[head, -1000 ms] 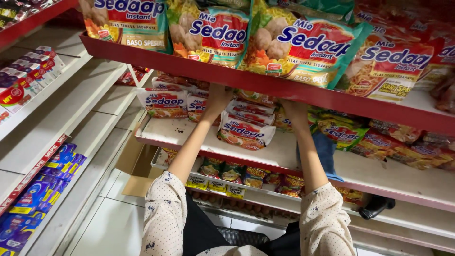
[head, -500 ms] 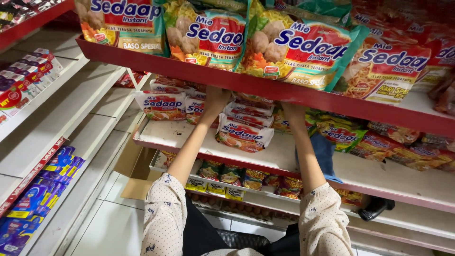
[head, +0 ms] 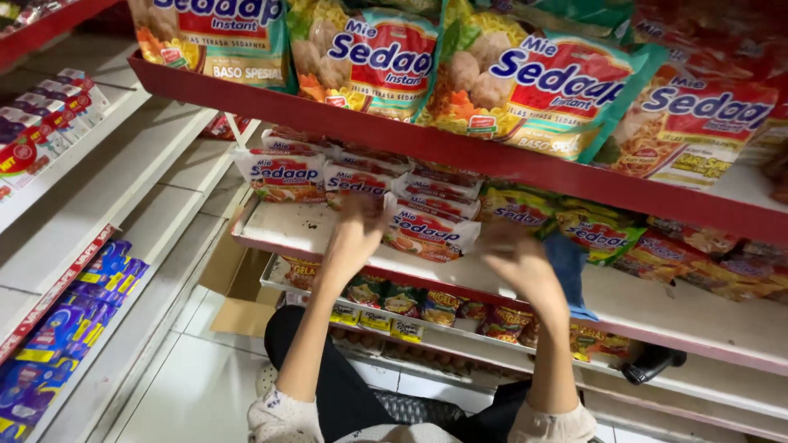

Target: The recorder is cleaning shelves and stocking instant noodle packets in a grocery store.

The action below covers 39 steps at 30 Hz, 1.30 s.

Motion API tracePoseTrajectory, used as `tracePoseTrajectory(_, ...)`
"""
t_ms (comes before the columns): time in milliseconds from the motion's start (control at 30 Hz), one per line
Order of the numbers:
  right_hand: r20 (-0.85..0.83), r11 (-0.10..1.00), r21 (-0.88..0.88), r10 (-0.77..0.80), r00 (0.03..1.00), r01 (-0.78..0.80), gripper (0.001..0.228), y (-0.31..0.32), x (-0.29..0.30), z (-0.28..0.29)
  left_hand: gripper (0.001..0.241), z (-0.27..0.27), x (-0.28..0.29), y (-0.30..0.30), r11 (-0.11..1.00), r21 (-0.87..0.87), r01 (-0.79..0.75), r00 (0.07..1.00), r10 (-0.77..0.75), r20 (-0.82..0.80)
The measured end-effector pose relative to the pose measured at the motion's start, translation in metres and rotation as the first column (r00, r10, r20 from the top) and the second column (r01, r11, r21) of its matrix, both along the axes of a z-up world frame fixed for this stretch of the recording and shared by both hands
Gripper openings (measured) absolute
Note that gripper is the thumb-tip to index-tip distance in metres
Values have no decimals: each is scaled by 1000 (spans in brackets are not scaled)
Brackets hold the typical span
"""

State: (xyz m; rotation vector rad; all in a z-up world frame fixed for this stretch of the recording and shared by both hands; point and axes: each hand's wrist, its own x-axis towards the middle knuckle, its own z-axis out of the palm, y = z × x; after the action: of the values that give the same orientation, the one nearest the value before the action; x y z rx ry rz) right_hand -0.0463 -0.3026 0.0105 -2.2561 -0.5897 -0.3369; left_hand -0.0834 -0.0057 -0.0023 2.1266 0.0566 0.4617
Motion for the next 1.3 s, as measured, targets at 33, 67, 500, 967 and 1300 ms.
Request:
tracePoseTrajectory(33,-41,995,-92,21,999,-25,40,2,-6,-8,61,24,-23,-4,996,21,82,866,-61,-496)
tracePoseTrajectory(67,-50,995,-92,23,998,-28,40,9,-12,-12,61,-14,-10,-1,997,20,80,862,-59,-504)
tracePoseTrajectory(500,66,976,196,-109,992,94,22,70,-46,14,34,-70,-12,14,984,-169,54,931,12,366)
tracePoseTrajectory(967,344,965,257,-40,938,-53,22,189,61,4,23,-2,66,73,929,-91,-360,694,332,639)
tracePoseTrajectory(1300,323,980,169,-152,934,101,18,189,58,-1,23,-9,83,76,957,-102,-270,797,282,534)
